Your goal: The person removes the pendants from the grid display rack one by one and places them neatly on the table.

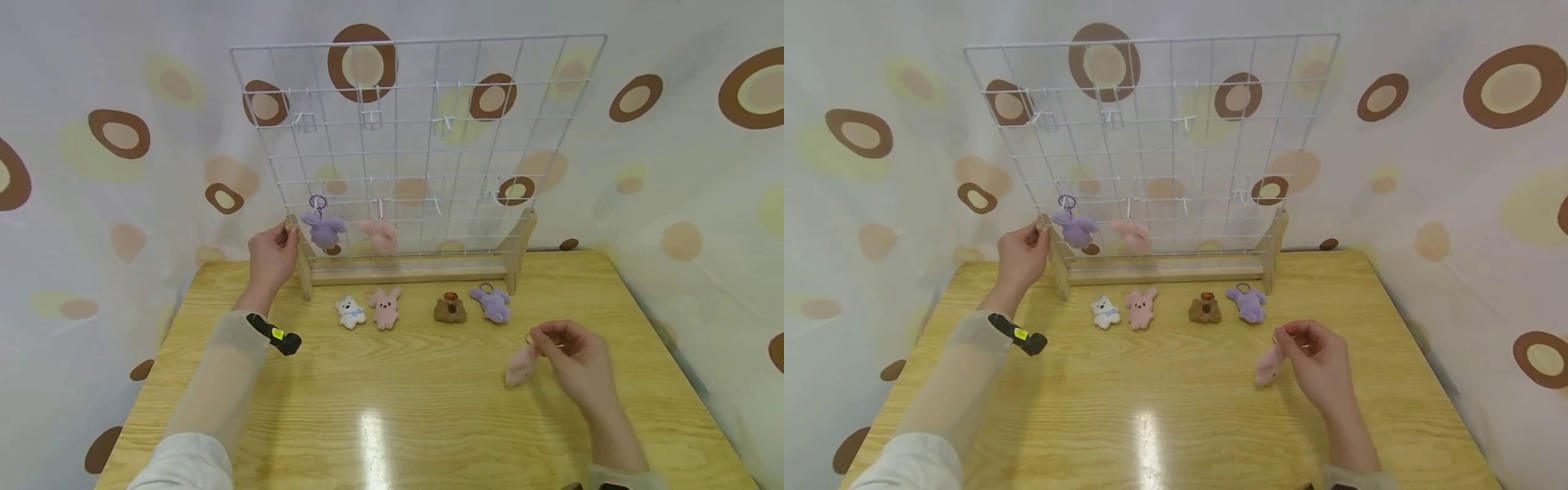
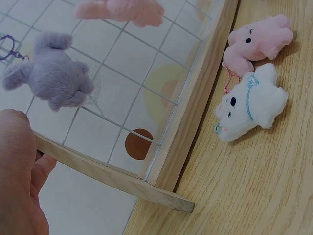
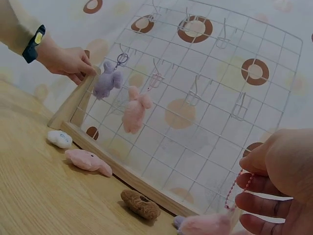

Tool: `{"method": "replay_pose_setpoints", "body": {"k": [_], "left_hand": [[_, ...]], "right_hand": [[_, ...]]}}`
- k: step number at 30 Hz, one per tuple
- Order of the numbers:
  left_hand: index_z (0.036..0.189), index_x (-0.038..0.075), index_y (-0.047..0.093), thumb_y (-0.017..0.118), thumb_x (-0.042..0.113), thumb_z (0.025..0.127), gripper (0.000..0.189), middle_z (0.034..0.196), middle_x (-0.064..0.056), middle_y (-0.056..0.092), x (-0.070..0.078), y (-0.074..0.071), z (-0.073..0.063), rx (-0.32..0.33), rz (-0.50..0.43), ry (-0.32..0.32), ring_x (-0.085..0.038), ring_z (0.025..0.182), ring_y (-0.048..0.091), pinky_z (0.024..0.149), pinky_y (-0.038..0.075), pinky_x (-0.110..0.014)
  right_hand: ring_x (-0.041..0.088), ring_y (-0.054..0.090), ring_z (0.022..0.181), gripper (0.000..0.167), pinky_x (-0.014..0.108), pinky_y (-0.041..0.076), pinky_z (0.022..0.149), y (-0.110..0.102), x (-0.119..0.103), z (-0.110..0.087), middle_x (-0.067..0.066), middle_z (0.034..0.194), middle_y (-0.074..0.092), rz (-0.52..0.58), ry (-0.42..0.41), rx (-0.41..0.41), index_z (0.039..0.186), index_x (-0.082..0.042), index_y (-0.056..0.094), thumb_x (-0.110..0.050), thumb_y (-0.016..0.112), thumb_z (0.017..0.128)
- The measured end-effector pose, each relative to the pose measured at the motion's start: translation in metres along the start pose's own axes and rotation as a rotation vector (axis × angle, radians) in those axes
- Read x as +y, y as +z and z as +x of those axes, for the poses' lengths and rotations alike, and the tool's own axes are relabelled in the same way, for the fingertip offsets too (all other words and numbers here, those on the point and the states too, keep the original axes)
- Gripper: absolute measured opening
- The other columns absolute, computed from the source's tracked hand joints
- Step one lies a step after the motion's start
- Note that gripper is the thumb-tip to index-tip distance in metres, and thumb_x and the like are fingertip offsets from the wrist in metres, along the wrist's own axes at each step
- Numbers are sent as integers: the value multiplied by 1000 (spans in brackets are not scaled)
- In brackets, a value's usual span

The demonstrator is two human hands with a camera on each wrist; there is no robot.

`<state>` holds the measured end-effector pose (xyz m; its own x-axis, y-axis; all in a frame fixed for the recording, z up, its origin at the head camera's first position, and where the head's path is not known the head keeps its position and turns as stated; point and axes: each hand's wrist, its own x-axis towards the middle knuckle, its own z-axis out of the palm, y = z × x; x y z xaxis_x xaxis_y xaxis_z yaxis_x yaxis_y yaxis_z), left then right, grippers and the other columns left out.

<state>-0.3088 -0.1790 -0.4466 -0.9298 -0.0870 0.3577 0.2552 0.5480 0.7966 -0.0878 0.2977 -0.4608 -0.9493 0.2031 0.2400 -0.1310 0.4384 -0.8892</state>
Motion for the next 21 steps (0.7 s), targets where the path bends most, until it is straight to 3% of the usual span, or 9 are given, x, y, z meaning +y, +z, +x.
{"method": "replay_pose_setpoints", "body": {"k": [6, 13, 21], "left_hand": [[139, -2, 66, 60, 19, 110, 37, 121, -20, 75, 0, -1, -1, -15, -2, -20, -24, 102, 74, 75, 58, -26], [138, -3, 67, 60, 19, 110, 36, 118, -21, 75, -2, 0, 1, 3, 11, 1, -27, 104, 74, 81, 60, -35], [138, -4, 66, 59, 19, 110, 37, 120, -21, 74, -3, 0, 1, -2, 0, 3, -28, 108, 74, 86, 60, -41]], "right_hand": [[12, 68, 75, 15, 19, 52, 66, 10, 11, 9, 16, 91, 75, -26, 26, 7, 106, 5, 74, -10, 73, 102], [14, 70, 77, 17, 22, 55, 66, 18, 15, 20, 21, 94, 75, -4, -5, 7, 103, 7, 73, -9, 74, 101], [14, 70, 79, 24, 23, 56, 68, 23, 25, 33, 21, 97, 74, -9, 56, -21, 111, 6, 73, -16, 74, 102]]}}
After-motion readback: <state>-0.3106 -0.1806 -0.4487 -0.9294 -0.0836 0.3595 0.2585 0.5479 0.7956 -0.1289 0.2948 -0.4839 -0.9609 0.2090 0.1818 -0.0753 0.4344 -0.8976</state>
